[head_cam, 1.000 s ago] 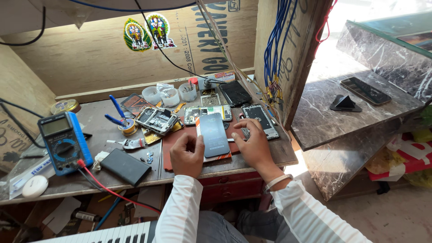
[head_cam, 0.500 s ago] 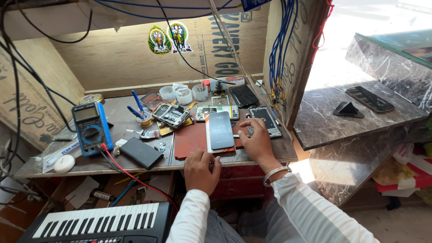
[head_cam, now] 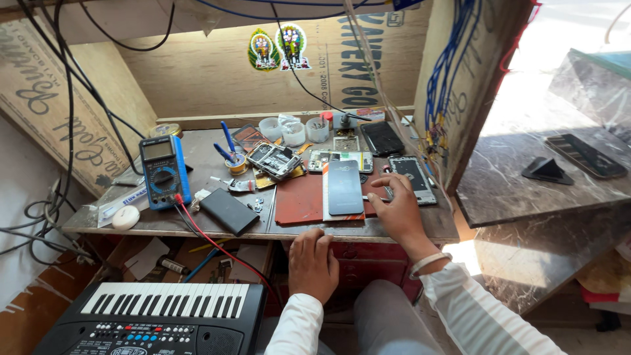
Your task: The person uses a metal spudger to pry and separate the screen assembly from a black smartphone frame. They then pick up a different phone, open its back cover, and inspect the internal components including the battery and motherboard.
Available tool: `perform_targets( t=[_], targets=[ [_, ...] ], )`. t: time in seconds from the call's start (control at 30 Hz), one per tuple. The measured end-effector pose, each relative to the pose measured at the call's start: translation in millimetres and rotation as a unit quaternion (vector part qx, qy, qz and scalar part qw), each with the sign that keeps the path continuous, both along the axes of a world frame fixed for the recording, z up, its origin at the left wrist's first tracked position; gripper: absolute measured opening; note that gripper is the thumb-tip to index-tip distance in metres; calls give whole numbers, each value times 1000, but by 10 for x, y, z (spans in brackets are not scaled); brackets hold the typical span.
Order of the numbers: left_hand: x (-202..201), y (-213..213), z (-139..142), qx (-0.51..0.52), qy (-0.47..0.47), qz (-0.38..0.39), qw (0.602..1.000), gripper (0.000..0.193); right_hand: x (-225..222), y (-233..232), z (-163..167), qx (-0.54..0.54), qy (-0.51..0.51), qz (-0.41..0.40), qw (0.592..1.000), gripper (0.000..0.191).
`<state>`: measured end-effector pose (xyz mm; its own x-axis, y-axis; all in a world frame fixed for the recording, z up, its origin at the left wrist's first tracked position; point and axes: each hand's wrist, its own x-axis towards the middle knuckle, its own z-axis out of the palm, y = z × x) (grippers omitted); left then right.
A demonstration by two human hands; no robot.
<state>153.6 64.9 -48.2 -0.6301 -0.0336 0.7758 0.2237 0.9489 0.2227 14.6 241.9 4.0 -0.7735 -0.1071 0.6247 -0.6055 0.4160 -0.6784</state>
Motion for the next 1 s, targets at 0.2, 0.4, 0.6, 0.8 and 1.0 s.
perform_targets(
  t=[0.2, 0.4, 0.6, 0.8, 1.0],
  targets=[
    [-97, 4, -40, 19, -7, 7, 1000, 39, 9, 20, 35, -1, -2, 28, 1000, 25],
    [-219, -25, -69, 42, 20, -1, 999, 36, -117, -15, 325, -12, -45, 100, 994, 29],
    [-353, -3, -154, 68, 30, 10, 997, 32, -603, -270, 833, 35, -25, 244, 969, 17],
    [-366, -77, -180, 72, -2, -6, 997, 32, -902, -419, 836, 94, 181, 302, 931, 12],
    [-473, 4, -57, 100, 1, 35, 994, 35, -1090, -108, 716, 73, 248, 468, 845, 17]
  ],
)
